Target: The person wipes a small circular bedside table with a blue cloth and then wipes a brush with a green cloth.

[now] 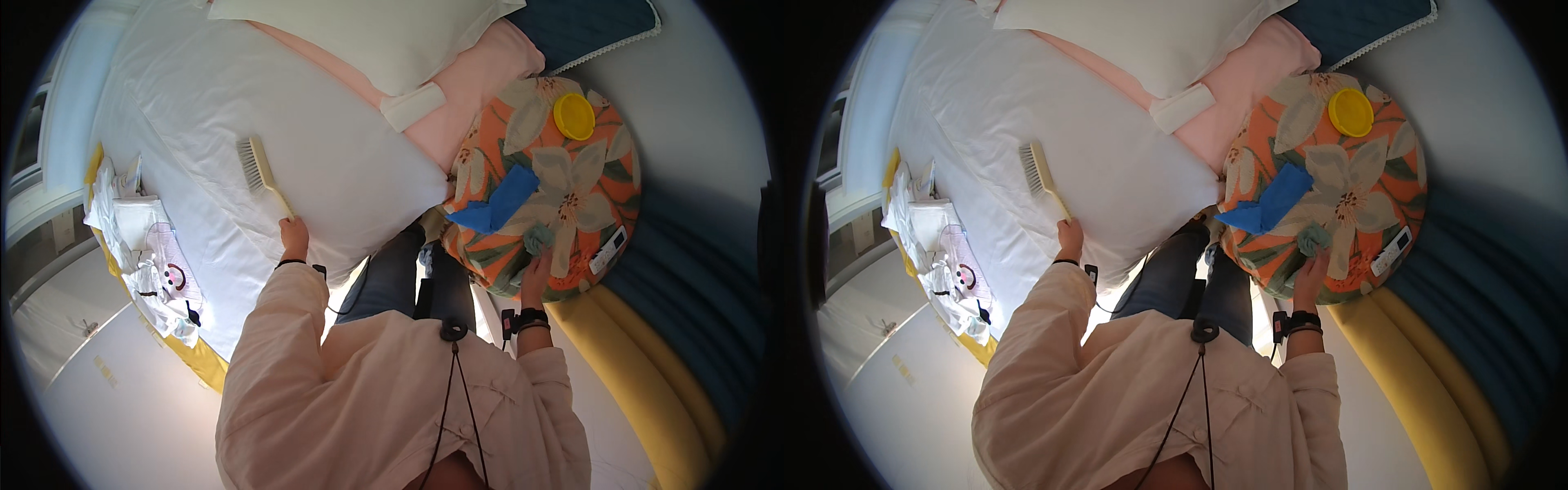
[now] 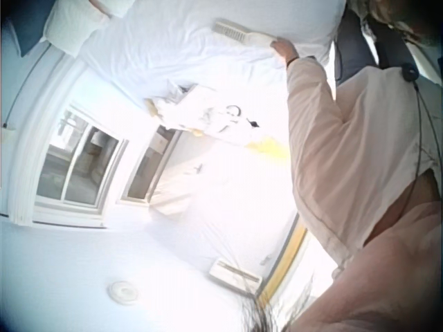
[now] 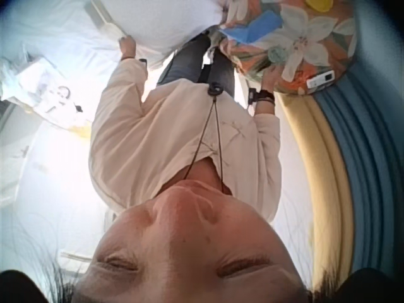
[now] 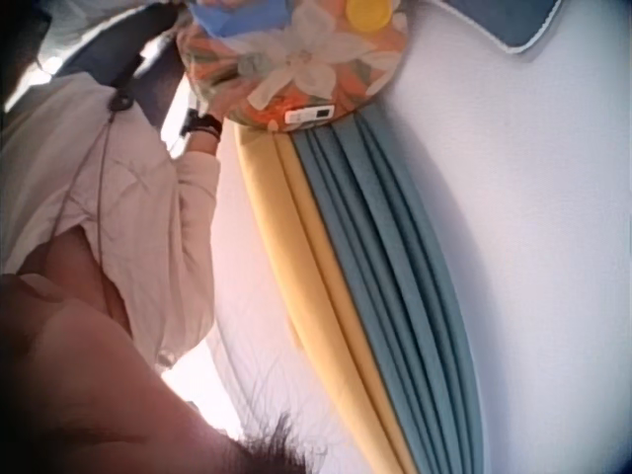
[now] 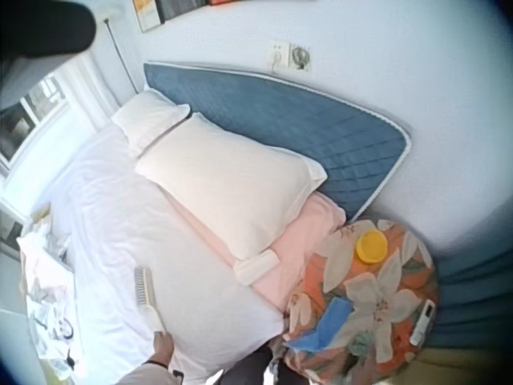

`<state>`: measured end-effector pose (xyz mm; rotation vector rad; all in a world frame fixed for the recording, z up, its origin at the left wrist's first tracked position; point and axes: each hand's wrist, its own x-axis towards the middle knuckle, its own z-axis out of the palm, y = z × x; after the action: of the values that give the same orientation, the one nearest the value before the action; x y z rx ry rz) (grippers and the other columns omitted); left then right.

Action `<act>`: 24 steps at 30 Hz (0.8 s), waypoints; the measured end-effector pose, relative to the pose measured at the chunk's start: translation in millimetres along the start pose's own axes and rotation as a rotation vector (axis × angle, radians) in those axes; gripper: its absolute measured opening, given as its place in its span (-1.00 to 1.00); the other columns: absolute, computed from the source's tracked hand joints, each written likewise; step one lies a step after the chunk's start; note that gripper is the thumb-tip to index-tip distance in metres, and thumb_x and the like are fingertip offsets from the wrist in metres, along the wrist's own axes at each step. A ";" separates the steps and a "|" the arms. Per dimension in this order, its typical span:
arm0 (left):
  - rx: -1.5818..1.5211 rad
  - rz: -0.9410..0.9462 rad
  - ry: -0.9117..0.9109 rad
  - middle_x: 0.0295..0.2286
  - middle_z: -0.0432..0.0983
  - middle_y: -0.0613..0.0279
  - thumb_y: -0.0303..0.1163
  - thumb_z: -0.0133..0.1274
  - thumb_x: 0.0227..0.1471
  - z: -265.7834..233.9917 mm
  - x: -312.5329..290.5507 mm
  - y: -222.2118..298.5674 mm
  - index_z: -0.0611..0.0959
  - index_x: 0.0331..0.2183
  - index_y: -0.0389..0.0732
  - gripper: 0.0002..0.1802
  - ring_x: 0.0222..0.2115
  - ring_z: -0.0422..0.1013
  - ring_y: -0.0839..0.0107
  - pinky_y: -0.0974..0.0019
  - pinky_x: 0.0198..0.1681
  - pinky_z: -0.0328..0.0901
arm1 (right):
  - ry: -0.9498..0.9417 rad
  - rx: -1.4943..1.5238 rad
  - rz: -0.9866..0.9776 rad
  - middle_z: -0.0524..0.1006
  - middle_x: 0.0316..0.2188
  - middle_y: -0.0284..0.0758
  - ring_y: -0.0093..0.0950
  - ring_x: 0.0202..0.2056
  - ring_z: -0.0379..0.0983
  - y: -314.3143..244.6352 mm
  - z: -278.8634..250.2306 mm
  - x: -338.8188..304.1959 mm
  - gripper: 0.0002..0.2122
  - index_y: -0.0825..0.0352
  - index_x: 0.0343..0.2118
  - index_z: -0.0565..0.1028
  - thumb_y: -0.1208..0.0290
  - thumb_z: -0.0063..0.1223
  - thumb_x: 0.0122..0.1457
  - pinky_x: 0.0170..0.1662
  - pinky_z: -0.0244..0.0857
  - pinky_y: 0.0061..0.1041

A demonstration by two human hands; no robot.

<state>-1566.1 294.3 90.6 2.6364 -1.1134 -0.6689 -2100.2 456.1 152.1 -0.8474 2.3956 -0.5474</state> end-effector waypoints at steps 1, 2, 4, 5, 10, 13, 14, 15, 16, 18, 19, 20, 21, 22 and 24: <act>-0.323 -0.083 -0.110 -0.45 0.40 0.05 -0.20 -0.13 0.00 -2.5 -13.7 22.7 0.36 -0.20 -0.31 -0.61 -0.49 0.36 0.25 0.23 -0.44 0.27 | 0.050 0.321 0.215 0.15 0.10 -0.13 -0.26 0.05 0.17 -7.2 -12.4 -1.3 -0.57 0.31 0.15 0.11 0.30 -0.32 0.23 0.02 0.16 -0.31; -0.640 -0.170 -0.202 -0.54 0.36 0.15 -0.22 -0.16 0.03 -14.1 -25.8 44.7 0.36 -0.24 -0.30 -0.65 -0.64 0.31 0.40 0.35 -0.58 0.24 | 0.058 0.316 0.210 0.15 0.10 -0.13 -0.26 0.05 0.17 -27.1 -22.5 -5.3 -0.57 0.31 0.15 0.11 0.30 -0.32 0.23 0.02 0.16 -0.31; -0.774 -0.173 -0.140 -0.67 0.18 0.35 -0.24 -0.21 0.06 -41.5 -38.2 63.9 0.36 -0.29 -0.28 -0.71 -0.76 0.05 0.62 0.51 -0.73 0.03 | 0.213 0.857 0.520 0.25 0.02 -0.22 -0.38 -0.05 0.27 -74.8 -38.5 -20.1 -0.58 0.33 0.11 0.17 0.25 -0.31 0.23 -0.04 0.21 -0.36; -0.835 -0.165 -0.202 -0.69 0.15 0.38 -0.24 -0.21 0.06 -56.6 -44.3 69.8 0.37 -0.28 -0.28 -0.70 -0.75 0.04 0.63 0.52 -0.72 0.00 | 0.221 0.862 0.504 0.25 0.02 -0.22 -0.38 -0.05 0.27 -79.3 -43.4 -23.7 -0.58 0.33 0.11 0.17 0.25 -0.31 0.23 -0.04 0.21 -0.36; -1.036 -0.056 -0.472 -0.73 0.10 0.43 -0.22 -0.20 0.10 -130.1 -106.7 114.0 0.39 -0.23 -0.32 -0.66 -0.77 -0.01 0.67 0.53 -0.71 -0.07 | -0.268 1.280 0.240 0.31 -0.04 -0.29 -0.43 -0.07 0.28 -123.0 -67.5 -46.7 -0.62 0.34 0.04 0.23 0.24 -0.31 0.24 -0.05 0.19 -0.44; -0.921 0.163 -0.785 -0.72 0.14 0.43 -0.22 -0.17 0.12 -161.9 -164.4 156.4 0.40 -0.21 -0.34 -0.65 -0.77 0.01 0.68 0.55 -0.70 -0.04 | -0.375 1.014 -0.101 0.31 -0.05 -0.28 -0.50 -0.09 0.28 -166.3 -91.1 -61.9 -0.65 0.39 0.02 0.25 0.31 -0.30 0.23 -0.05 0.18 -0.48; -0.808 0.275 -0.886 -0.70 0.17 0.43 -0.22 -0.15 0.12 -169.1 -183.2 169.7 0.40 -0.20 -0.34 -0.65 -0.76 0.03 0.69 0.57 -0.69 -0.02 | -0.362 0.867 -0.139 0.31 -0.04 -0.26 -0.46 -0.08 0.27 -179.7 -99.7 -67.2 -0.65 0.39 0.01 0.25 0.34 -0.26 0.21 -0.03 0.15 -0.47; -0.690 0.390 -0.975 -0.69 0.20 0.43 -0.23 -0.12 0.12 -171.5 -199.6 179.0 0.41 -0.19 -0.34 -0.64 -0.76 0.06 0.69 0.58 -0.68 0.01 | -0.349 0.723 -0.174 0.30 -0.03 -0.24 -0.43 -0.07 0.26 -194.6 -106.6 -71.0 -0.65 0.39 0.01 0.26 0.37 -0.21 0.19 -0.01 0.13 -0.45; -0.687 0.467 -1.066 -0.64 0.25 0.45 -0.22 -0.10 0.11 -168.1 -213.6 184.9 0.42 -0.19 -0.31 -0.65 -0.70 0.10 0.71 0.59 -0.64 0.04 | -0.123 0.577 -0.577 0.30 -0.01 -0.23 -0.39 -0.02 0.22 -213.1 -114.1 -72.4 -0.66 0.34 0.00 0.29 0.39 -0.16 0.15 0.02 0.08 -0.34; -0.571 0.481 -1.272 -0.61 0.26 0.49 -0.22 -0.11 0.12 -172.5 -245.8 205.6 0.44 -0.19 -0.28 -0.66 -0.64 0.12 0.73 0.60 -0.61 0.05 | 0.164 0.178 -1.044 0.28 0.03 -0.24 -0.29 0.06 0.13 -236.5 -125.6 -76.3 -0.65 0.23 -0.03 0.35 0.40 -0.08 0.07 0.07 -0.04 -0.11; -0.528 0.514 -1.351 -0.57 0.26 0.52 -0.23 -0.12 0.12 -175.2 -258.1 210.8 0.44 -0.17 -0.28 -0.66 -0.59 0.11 0.73 0.61 -0.56 0.05 | 0.206 -0.035 -1.121 0.26 0.06 -0.26 -0.24 0.10 0.08 -239.5 -130.7 -78.4 -0.64 0.18 -0.04 0.37 0.39 -0.05 0.03 0.08 -0.12 0.01; -0.557 0.587 -1.371 -0.56 0.26 0.52 -0.23 -0.13 0.13 -175.6 -272.0 216.3 0.44 -0.15 -0.31 -0.64 -0.57 0.11 0.73 0.62 -0.52 0.06 | 0.234 -0.048 -1.107 0.26 0.06 -0.26 -0.24 0.10 0.08 -233.4 -136.9 -76.3 -0.64 0.18 -0.04 0.37 0.39 -0.05 0.03 0.08 -0.12 0.01; -0.512 0.616 -1.357 -0.56 0.26 0.51 -0.24 -0.12 0.12 -179.4 -280.4 219.0 0.44 -0.14 -0.32 -0.64 -0.56 0.11 0.74 0.62 -0.51 0.06 | 0.254 -0.133 -1.082 0.25 0.07 -0.28 -0.24 0.13 0.05 -224.5 -140.7 -72.6 -0.65 0.15 -0.05 0.38 0.37 -0.06 0.04 0.07 -0.16 0.08; -0.472 0.654 -1.343 -0.56 0.26 0.51 -0.24 -0.12 0.12 -179.7 -287.1 225.0 0.44 -0.14 -0.32 -0.63 -0.55 0.12 0.74 0.62 -0.50 0.07 | 0.281 -0.222 -1.055 0.24 0.08 -0.30 -0.25 0.15 0.02 -218.4 -149.1 -64.9 -0.66 0.12 -0.06 0.39 0.36 -0.06 0.04 0.06 -0.19 0.15; -0.436 0.683 -1.379 -0.56 0.26 0.50 -0.25 -0.12 0.12 -185.6 -293.2 221.1 0.44 -0.13 -0.33 -0.63 -0.54 0.12 0.73 0.62 -0.50 0.07 | 0.364 -0.245 -0.951 0.27 0.06 -0.26 -0.21 0.15 0.04 -205.6 -180.3 -44.5 -0.66 0.19 -0.05 0.39 0.37 -0.11 0.06 0.08 -0.17 0.08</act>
<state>-1795.4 353.1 427.2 1.0357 -1.6564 -2.2489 -2087.2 372.3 415.8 -2.1803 2.2636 -0.8052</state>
